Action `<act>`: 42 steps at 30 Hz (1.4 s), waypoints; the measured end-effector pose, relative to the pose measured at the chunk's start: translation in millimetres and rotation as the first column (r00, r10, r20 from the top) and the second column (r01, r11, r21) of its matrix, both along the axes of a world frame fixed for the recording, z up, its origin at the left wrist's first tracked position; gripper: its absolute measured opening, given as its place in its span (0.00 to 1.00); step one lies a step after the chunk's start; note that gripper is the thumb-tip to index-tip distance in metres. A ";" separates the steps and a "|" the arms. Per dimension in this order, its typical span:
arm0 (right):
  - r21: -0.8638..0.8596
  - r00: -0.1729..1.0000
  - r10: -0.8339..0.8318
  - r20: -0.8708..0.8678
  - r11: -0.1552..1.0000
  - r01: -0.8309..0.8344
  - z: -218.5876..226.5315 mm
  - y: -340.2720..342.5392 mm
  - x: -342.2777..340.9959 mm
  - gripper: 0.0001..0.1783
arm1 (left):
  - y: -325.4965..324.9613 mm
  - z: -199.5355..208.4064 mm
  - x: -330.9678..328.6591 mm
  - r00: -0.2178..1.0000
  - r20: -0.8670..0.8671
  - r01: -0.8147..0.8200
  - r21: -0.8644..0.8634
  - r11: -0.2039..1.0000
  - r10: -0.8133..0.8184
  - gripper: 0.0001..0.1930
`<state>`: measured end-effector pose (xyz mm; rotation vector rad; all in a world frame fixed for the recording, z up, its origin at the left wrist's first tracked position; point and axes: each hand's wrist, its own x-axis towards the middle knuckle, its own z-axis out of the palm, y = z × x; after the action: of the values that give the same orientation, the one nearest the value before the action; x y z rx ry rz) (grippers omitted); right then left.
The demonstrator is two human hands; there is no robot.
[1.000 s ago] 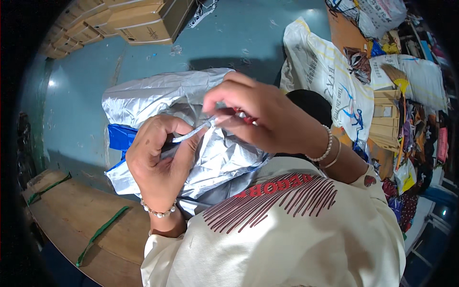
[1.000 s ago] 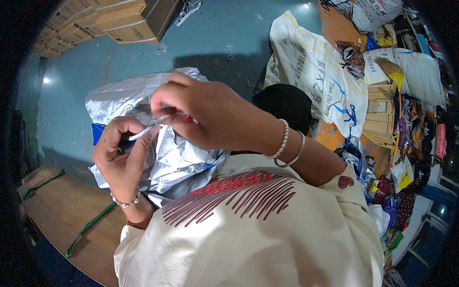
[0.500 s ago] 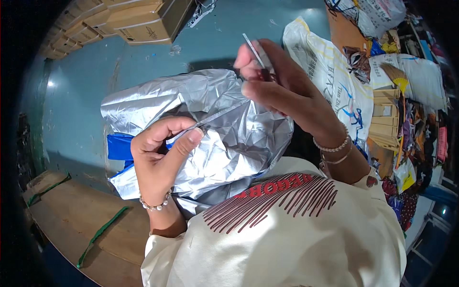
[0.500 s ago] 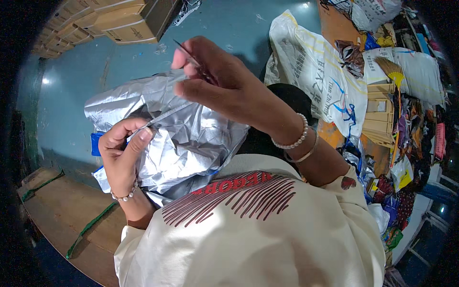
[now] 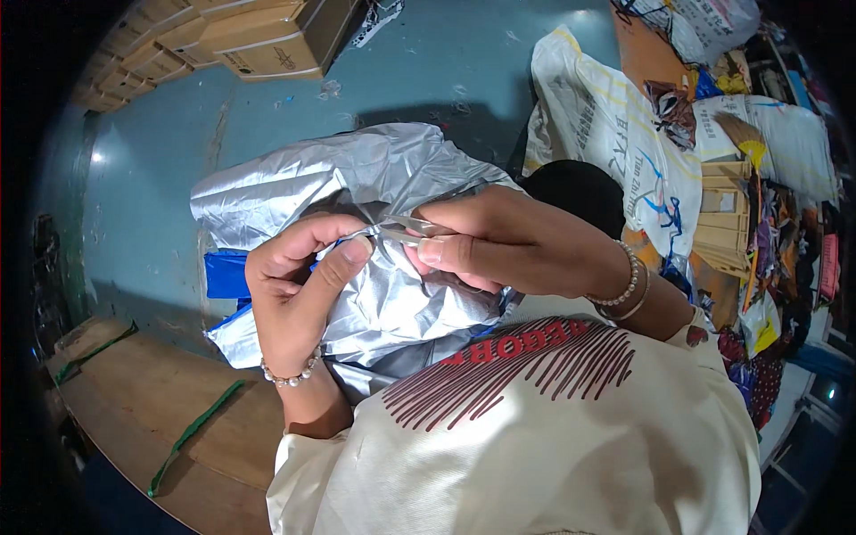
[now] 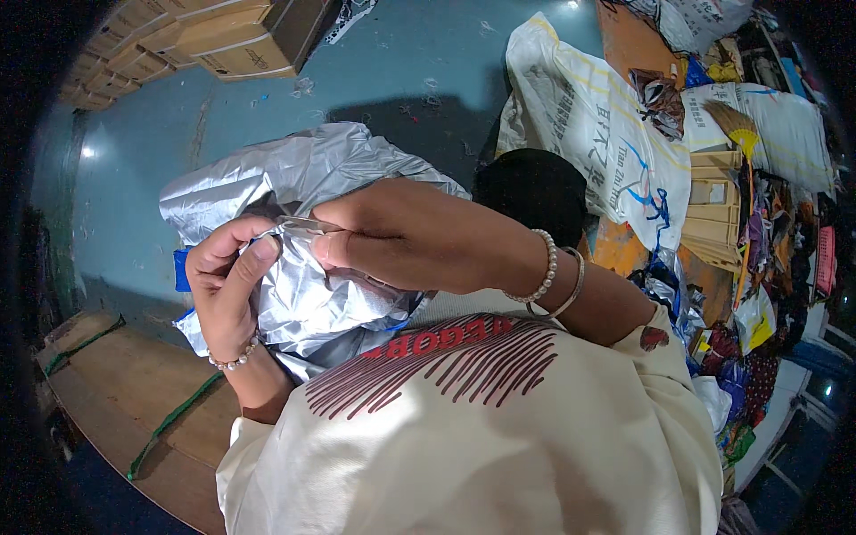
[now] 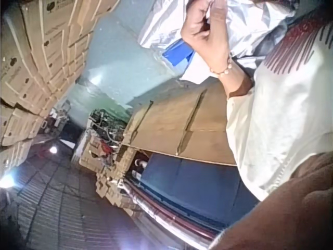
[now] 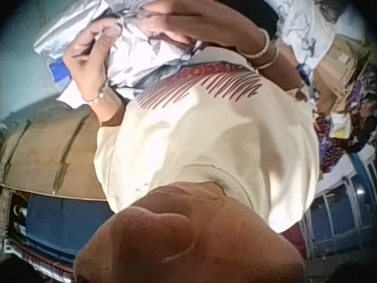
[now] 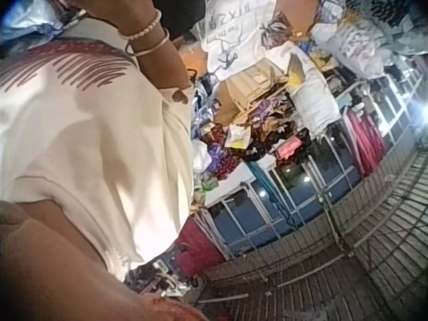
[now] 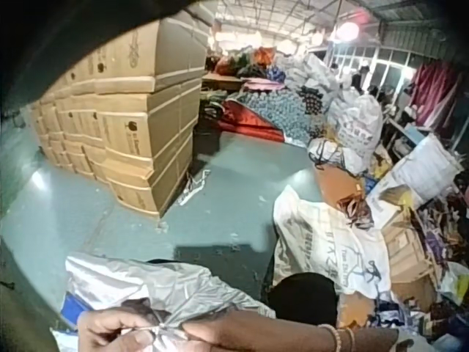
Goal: Labeling and preparing silver foil bags for shipping or storage.
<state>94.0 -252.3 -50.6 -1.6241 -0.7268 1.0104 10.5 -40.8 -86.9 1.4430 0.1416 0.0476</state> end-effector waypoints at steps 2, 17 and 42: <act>0.006 1.000 -0.002 -0.014 1.000 0.002 -2.0 0.3 -0.6 0.15 | 0.0 -0.3 0.1 1.000 0.001 -0.001 0.010 1.000 0.001 0.08; -0.004 0.992 -0.056 -0.114 0.998 0.056 -4.8 4.4 -2.4 0.14 | -4.1 0.1 1.6 0.994 0.112 -0.004 0.126 0.992 -0.010 0.10; 0.155 0.669 -0.246 0.702 0.969 0.193 -23.0 -6.5 17.9 0.13 | 6.6 29.6 4.6 0.997 0.045 0.020 0.672 0.740 -0.067 0.12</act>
<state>111.8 -258.8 -73.6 -1.9987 -1.0272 0.1214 15.0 -34.2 -57.3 2.1763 0.0306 0.1177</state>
